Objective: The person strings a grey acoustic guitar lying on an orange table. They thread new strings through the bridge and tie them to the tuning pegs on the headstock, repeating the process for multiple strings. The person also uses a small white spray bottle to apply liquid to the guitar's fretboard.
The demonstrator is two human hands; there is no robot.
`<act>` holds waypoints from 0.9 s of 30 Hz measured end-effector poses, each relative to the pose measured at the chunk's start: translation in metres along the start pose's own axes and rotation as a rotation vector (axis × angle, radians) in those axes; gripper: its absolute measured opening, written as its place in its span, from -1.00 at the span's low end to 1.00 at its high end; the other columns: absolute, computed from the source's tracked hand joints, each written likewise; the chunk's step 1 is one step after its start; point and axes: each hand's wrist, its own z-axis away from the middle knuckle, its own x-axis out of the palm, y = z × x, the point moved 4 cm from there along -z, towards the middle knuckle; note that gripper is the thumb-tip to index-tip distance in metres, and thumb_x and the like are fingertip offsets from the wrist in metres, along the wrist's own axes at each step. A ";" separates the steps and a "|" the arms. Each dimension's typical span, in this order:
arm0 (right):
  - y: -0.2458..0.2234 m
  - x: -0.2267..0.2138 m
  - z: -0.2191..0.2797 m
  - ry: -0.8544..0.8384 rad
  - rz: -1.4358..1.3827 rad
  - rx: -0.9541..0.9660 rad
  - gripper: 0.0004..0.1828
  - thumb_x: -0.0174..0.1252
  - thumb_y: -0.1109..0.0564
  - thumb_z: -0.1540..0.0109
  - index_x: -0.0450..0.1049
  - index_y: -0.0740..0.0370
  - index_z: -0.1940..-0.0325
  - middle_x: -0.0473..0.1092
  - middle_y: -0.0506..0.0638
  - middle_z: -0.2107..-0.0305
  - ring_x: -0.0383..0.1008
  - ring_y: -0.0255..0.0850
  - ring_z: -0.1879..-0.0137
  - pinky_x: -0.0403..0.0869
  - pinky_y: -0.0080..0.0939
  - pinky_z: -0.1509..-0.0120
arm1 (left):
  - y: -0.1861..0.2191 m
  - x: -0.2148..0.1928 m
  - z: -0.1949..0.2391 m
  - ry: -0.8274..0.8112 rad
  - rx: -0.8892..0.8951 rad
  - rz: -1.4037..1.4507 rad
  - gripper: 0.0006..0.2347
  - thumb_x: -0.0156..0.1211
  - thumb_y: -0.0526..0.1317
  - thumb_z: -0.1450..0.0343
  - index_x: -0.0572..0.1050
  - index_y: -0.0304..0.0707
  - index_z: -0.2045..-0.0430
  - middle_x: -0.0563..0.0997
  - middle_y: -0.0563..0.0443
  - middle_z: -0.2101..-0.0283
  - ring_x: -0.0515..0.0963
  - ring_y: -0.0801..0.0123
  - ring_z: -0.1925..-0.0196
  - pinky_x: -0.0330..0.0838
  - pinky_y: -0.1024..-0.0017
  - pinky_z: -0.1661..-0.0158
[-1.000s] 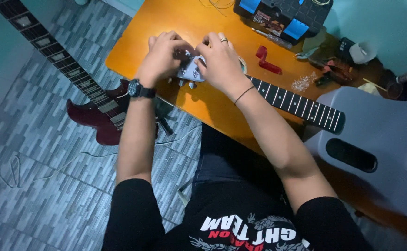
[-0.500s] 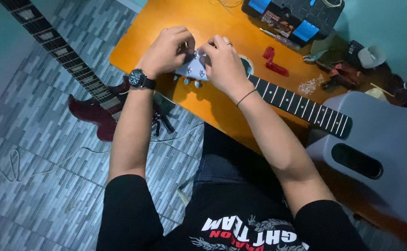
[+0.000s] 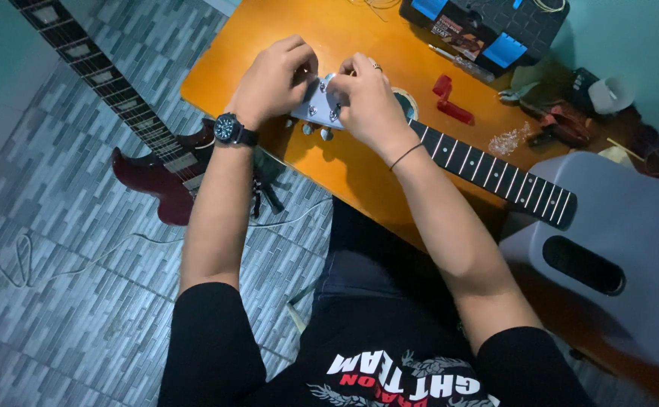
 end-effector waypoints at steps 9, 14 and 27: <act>-0.004 -0.003 -0.001 0.016 -0.053 0.030 -0.94 0.22 0.19 -0.29 0.55 0.22 0.20 0.28 0.11 0.05 0.41 0.05 -0.11 0.44 0.07 -0.17 | -0.014 0.014 -0.004 -0.034 0.027 -0.141 -0.98 0.16 -0.38 -0.38 0.49 -0.36 0.42 0.38 -0.17 0.25 0.42 0.05 0.37 0.34 0.21 0.46; -0.002 0.015 -0.012 0.106 0.213 -0.064 -0.87 0.32 0.10 -0.28 0.55 0.20 0.19 0.33 0.10 0.11 0.39 0.03 0.01 0.34 0.10 -0.06 | -0.015 0.011 -0.001 -0.143 0.124 -0.190 -0.85 0.30 -0.35 -0.32 0.50 -0.37 0.31 0.33 -0.24 0.20 0.42 -0.02 0.29 0.39 0.12 0.41; -0.006 0.010 -0.012 0.109 0.081 -0.042 -0.89 0.27 0.33 -0.14 0.50 0.18 0.36 0.28 0.06 0.12 0.36 0.06 0.06 0.34 0.06 -0.02 | -0.010 0.010 0.010 -0.015 -0.132 0.615 -0.97 -0.03 -0.31 -0.49 0.36 -0.17 0.26 0.50 0.01 0.09 0.48 0.33 0.08 0.39 0.41 0.07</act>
